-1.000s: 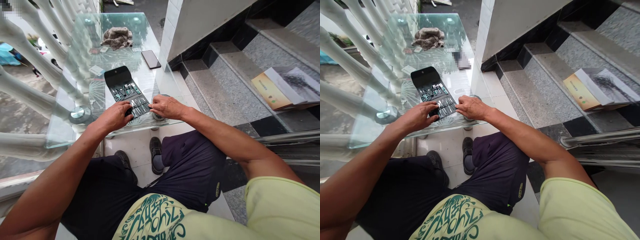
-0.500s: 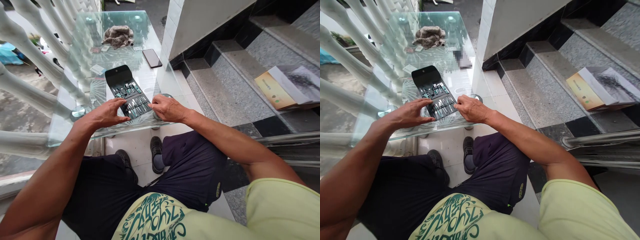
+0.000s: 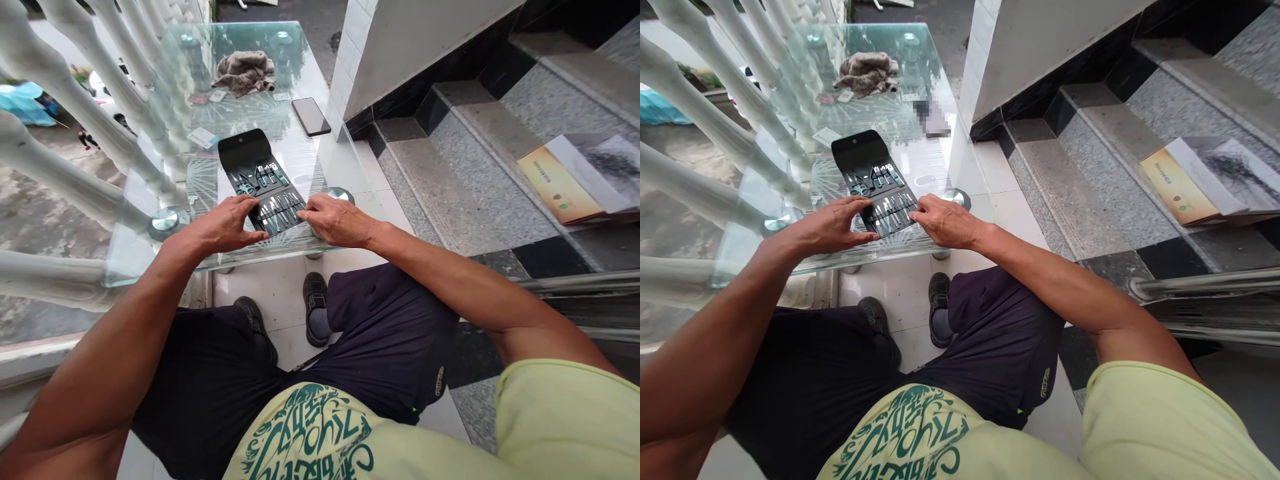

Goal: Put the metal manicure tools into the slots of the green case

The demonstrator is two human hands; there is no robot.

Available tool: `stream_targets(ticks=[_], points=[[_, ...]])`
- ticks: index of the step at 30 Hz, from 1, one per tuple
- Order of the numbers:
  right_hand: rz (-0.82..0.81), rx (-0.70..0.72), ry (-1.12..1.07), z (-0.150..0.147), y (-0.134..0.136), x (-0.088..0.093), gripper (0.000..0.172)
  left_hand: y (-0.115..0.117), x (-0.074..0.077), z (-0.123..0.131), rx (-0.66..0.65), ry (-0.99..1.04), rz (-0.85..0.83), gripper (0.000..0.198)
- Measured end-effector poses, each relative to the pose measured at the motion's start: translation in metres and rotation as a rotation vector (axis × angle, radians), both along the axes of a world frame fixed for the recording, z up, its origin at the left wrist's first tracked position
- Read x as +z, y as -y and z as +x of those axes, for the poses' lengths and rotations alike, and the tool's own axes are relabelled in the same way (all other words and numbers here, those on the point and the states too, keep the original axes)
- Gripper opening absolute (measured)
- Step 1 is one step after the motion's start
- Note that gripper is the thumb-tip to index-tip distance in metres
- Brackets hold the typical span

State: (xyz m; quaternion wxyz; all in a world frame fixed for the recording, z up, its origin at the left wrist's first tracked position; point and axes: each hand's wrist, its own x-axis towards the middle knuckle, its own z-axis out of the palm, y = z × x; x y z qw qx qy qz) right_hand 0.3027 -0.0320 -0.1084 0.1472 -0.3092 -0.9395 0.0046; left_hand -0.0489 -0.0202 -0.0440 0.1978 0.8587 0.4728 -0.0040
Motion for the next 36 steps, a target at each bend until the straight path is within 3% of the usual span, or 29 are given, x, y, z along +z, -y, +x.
stream_targets(ticks=[6,12,21,28,36], points=[[-0.048,-0.18,-0.056,0.003,0.001,0.014,0.035,0.003,0.009,-0.007,0.081,-0.042,-0.014,0.115],[-0.106,-0.307,-0.042,0.015,-0.005,0.018,0.028,0.015,0.004,0.011,0.165,-0.088,0.044,0.128],[-0.156,-0.268,0.057,-0.001,0.004,0.016,0.024,0.016,0.001,0.015,0.141,-0.098,0.085,0.114],[-0.149,-0.237,0.035,-0.005,0.007,0.01,0.023,0.01,0.0,0.007,0.088,-0.116,0.059,0.085],[-0.3,-0.169,-0.151,-0.003,-0.008,0.009,0.012,-0.004,-0.006,-0.009,0.068,-0.093,0.035,0.085]])
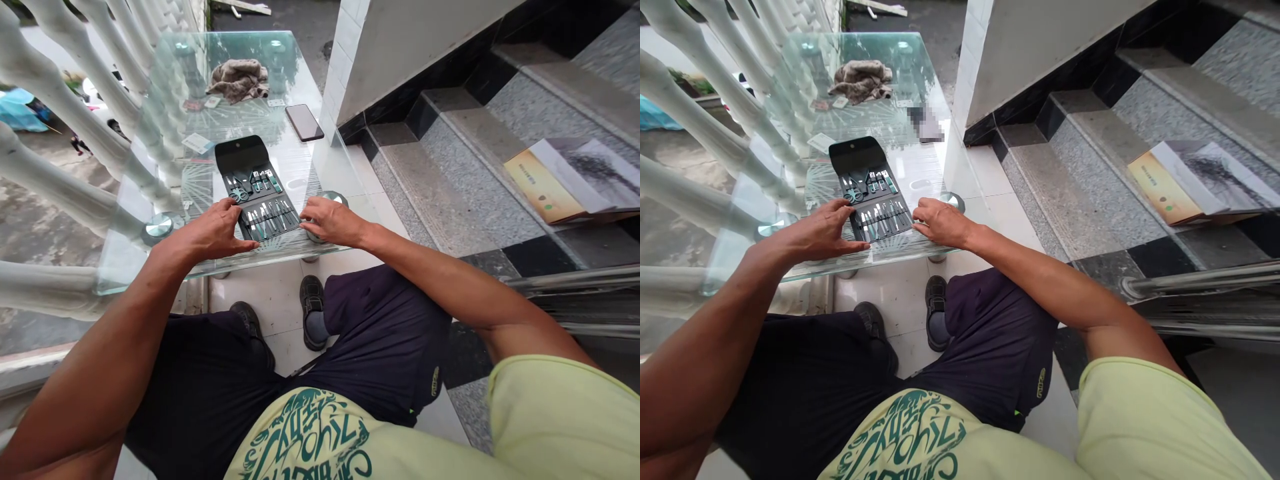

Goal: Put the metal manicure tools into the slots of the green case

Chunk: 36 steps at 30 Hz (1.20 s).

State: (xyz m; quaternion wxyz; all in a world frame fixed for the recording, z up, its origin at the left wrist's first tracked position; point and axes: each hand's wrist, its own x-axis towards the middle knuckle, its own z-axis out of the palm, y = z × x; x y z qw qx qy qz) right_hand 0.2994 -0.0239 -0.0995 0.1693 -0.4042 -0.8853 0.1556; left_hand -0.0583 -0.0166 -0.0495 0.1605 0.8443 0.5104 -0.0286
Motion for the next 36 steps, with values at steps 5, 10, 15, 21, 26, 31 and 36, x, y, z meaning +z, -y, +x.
stream_targets(ticks=[5,10,15,21,26,31,36], points=[[-0.11,0.008,-0.102,0.0,-0.011,0.004,0.014,0.002,0.007,0.001,0.016,-0.005,-0.026,0.085],[-0.136,-0.035,-0.119,-0.006,-0.014,0.001,0.011,0.004,0.011,0.001,0.019,-0.022,-0.033,0.092],[-0.122,-0.023,-0.096,-0.004,-0.017,-0.003,0.011,0.005,0.012,0.001,0.019,-0.002,-0.032,0.091],[0.055,-0.017,-0.087,-0.009,-0.027,-0.005,0.044,0.005,0.012,0.003,0.01,0.01,-0.046,0.089],[0.087,0.062,0.031,-0.026,-0.047,-0.006,0.077,0.005,0.012,0.003,0.015,0.0,-0.04,0.089],[0.057,0.076,0.065,-0.031,-0.055,-0.007,0.075,0.005,0.011,0.004,0.005,0.01,-0.037,0.085],[0.037,0.092,0.002,-0.025,-0.059,-0.015,0.071,0.005,0.014,0.006,0.013,0.001,-0.063,0.088]])
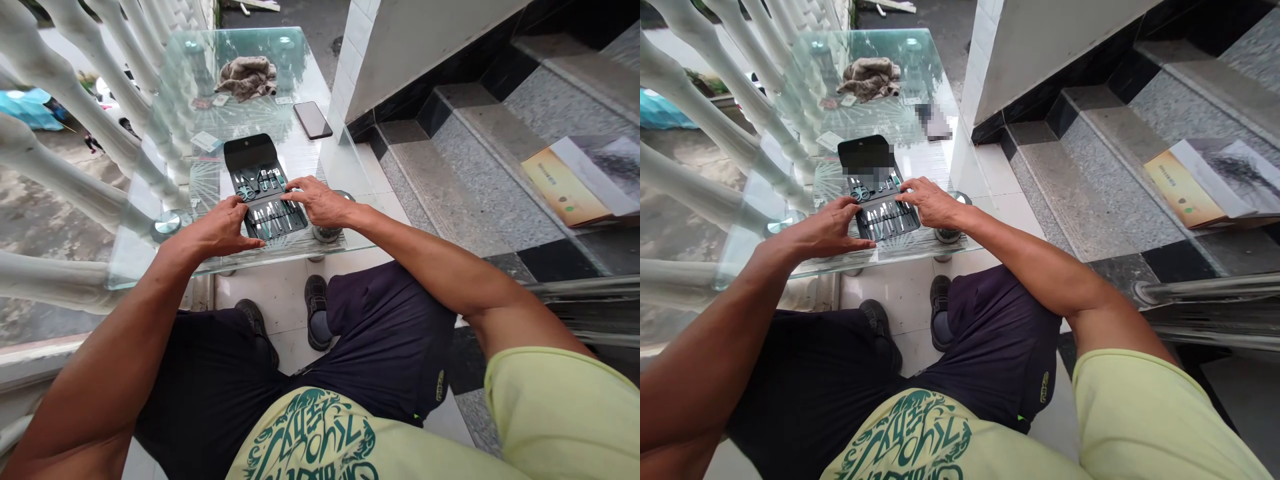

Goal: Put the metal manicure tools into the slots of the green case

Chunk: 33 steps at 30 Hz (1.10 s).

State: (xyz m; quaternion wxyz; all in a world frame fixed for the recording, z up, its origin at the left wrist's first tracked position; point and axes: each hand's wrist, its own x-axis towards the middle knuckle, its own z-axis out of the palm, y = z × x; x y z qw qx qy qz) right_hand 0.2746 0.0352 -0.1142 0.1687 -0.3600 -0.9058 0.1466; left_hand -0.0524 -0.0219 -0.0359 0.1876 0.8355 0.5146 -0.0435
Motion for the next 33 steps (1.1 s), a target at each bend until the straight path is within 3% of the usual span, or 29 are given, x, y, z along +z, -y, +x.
stream_targets(ticks=[6,22,33], points=[[0.011,0.025,-0.06,0.002,-0.004,-0.011,0.069,0.0,0.002,0.0,0.008,-0.031,-0.014,0.092],[0.05,0.045,-0.095,0.001,-0.003,-0.014,0.073,-0.003,-0.004,-0.001,-0.023,-0.043,0.021,0.086],[0.268,0.251,-0.079,-0.014,0.039,-0.008,0.079,-0.003,-0.009,0.001,-0.018,-0.044,0.024,0.086]])
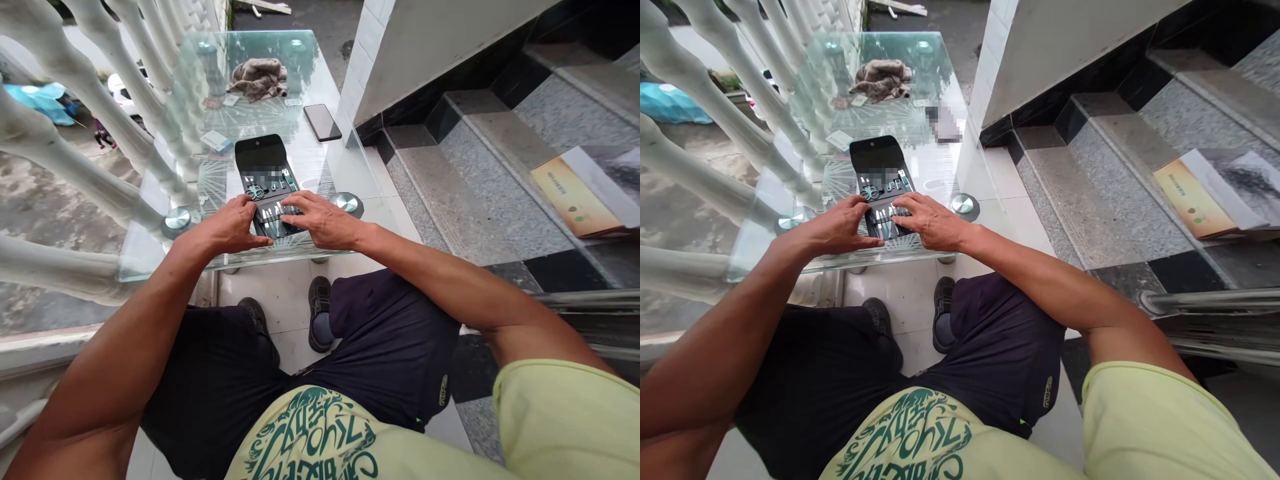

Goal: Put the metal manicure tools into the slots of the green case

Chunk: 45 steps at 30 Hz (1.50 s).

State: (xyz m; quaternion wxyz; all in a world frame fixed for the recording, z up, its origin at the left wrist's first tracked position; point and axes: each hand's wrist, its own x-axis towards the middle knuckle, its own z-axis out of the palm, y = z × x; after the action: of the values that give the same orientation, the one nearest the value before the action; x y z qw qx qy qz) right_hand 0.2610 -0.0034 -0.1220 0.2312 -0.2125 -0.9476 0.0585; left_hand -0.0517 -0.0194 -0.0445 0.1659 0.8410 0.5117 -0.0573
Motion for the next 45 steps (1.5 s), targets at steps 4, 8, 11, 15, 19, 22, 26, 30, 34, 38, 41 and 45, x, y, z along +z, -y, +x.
stream_targets(ticks=[4,8,11,15,19,22,26,30,34,38,41,45], points=[[0.002,0.01,0.053,-0.002,0.004,-0.004,0.076,0.0,-0.003,-0.001,0.014,0.006,0.006,0.086],[0.036,-0.016,0.048,-0.005,0.002,-0.006,0.077,0.001,-0.003,-0.001,0.003,0.0,0.02,0.086],[0.072,-0.003,0.051,-0.011,0.001,-0.007,0.072,0.002,-0.002,0.001,-0.01,-0.015,0.031,0.087],[0.063,0.022,0.06,-0.019,0.003,-0.006,0.071,0.004,0.0,0.004,-0.005,-0.013,0.033,0.089],[0.011,0.071,0.073,-0.018,0.007,-0.004,0.073,0.006,0.001,0.004,-0.002,-0.012,0.018,0.091],[-0.002,0.086,0.06,-0.014,0.009,-0.004,0.074,0.006,0.001,0.004,0.005,0.002,0.014,0.089],[0.015,0.082,0.056,-0.009,0.008,-0.004,0.075,0.007,0.002,0.003,0.003,0.004,0.01,0.088],[0.009,0.083,0.073,-0.008,0.009,-0.004,0.076,0.008,0.003,0.004,-0.003,-0.004,0.01,0.09],[-0.007,0.067,0.057,-0.007,0.011,0.004,0.072,0.008,0.002,0.004,0.021,-0.003,-0.01,0.094],[-0.03,-0.102,-0.057,0.0,0.011,0.021,0.065,0.008,0.011,-0.006,0.063,0.034,-0.022,0.111],[-0.071,-0.238,-0.105,0.01,0.01,0.033,0.052,0.013,0.035,-0.022,0.169,0.067,0.09,0.109],[-0.153,-0.401,-0.058,0.018,0.012,0.036,0.042,0.023,0.074,-0.044,0.367,-0.042,0.181,0.075]])
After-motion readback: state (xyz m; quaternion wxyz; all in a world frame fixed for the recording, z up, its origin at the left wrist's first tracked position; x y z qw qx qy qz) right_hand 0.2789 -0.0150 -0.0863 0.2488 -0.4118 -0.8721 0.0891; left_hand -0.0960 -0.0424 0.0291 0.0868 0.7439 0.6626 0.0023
